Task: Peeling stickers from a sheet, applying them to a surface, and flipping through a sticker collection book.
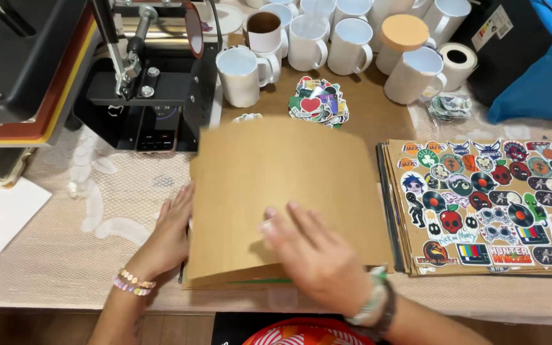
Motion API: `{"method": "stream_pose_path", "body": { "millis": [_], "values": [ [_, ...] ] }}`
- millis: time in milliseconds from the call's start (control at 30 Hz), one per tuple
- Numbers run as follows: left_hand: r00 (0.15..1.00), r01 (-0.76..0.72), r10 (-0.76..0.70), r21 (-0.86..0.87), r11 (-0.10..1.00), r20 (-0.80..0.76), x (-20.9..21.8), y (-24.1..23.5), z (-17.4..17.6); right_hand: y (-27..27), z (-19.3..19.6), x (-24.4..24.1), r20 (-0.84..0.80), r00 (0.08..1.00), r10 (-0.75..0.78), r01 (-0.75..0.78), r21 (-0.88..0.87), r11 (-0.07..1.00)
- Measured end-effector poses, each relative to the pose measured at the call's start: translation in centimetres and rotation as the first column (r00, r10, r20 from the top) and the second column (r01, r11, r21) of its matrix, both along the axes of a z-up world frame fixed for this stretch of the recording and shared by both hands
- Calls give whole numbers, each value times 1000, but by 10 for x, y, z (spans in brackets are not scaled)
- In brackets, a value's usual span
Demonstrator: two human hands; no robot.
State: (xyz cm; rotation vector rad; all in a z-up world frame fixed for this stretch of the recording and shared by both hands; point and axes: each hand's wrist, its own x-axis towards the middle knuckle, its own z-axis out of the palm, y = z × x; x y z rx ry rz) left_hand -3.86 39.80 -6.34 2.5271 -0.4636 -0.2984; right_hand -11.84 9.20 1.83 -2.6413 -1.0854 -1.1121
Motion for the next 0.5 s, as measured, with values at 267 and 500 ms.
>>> {"method": "stream_pose_path", "body": {
  "millis": [267, 500],
  "values": [
    [973, -219, 170, -388, 895, -156, -3, 9, 8, 16, -83, -2, -267, 946, 186, -205, -44, 978],
    [834, -551, 363, -596, 585, -415, -10, -25, 31, -2, -61, 9, -572, 766, 295, -261, 143, 955]
  ]
}}
